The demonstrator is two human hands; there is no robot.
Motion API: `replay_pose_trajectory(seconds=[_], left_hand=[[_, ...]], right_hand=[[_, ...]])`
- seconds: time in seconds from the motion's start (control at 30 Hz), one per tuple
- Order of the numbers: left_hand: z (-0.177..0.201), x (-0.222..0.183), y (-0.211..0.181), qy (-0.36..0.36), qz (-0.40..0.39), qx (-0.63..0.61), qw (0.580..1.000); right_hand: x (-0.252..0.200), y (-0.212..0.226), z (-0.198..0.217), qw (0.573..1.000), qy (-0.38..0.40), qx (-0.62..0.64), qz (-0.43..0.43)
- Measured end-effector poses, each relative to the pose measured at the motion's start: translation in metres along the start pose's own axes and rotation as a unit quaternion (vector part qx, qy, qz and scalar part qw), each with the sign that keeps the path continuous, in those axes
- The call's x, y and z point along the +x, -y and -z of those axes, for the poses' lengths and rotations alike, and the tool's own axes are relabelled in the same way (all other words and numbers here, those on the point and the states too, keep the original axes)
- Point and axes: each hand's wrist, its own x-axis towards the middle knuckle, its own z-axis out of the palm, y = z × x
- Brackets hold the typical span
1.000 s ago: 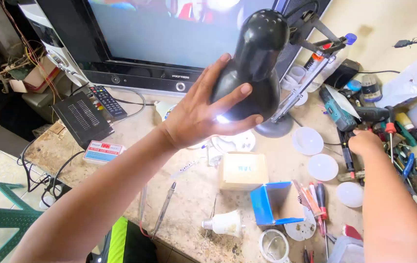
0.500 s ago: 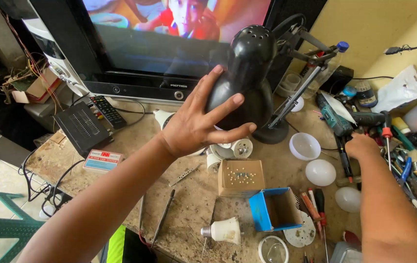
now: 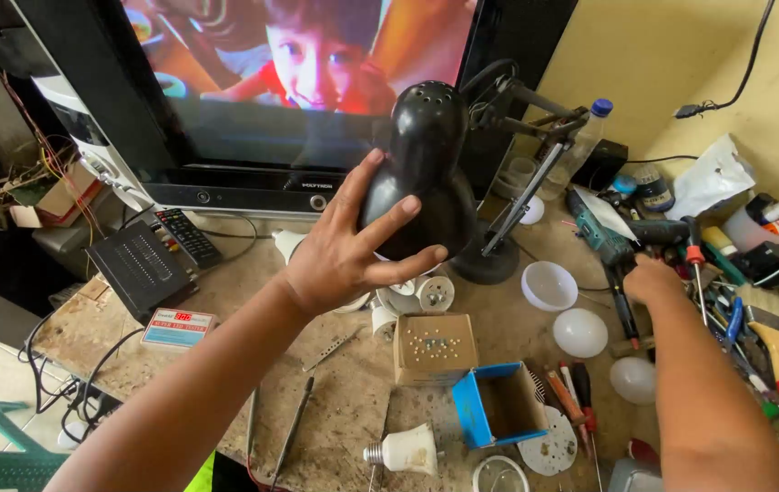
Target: Assembling and testing LED bulbs by fitting LED boards into housings and checking them with a power source.
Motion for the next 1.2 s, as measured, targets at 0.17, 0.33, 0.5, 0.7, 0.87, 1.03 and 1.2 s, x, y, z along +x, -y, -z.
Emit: replay_pose_trajectory(seconds=[0.17,0.33,0.5,0.7,0.87,1.03,1.2], left_hand=[[0.002,-0.001,0.000,0.013,-0.004,0.004,1.000],[0.003,-0.001,0.001,0.030,-0.003,-0.015,0.999],[0.004,0.003,0.000,0.002,-0.002,-0.012,1.000],[-0.001,-0.003,-0.002,-0.004,0.002,-0.031,1.000],[0.005,-0.002,-0.002,0.027,0.004,-0.023,0.999],[0.025,0.004,-0.006,0.096,0.019,-0.035,0.995],[0.047,-0.005,-0.019,0.123,0.076,-0.060,0.988]], right_hand=[[-0.030,0.011,0.029,1.000,0.010,-0.009,0.015],[-0.151,0.050,0.100,0.992,-0.053,0.078,0.082],[-0.279,0.113,0.118,0.829,0.172,0.401,0.350],[-0.334,0.188,0.086,0.683,0.214,0.430,0.551],[-0.336,0.206,0.066,0.649,0.192,0.496,0.543],[-0.351,0.190,0.073,0.691,0.097,0.438,0.567],[-0.319,0.113,0.103,0.845,-0.055,0.277,0.454]])
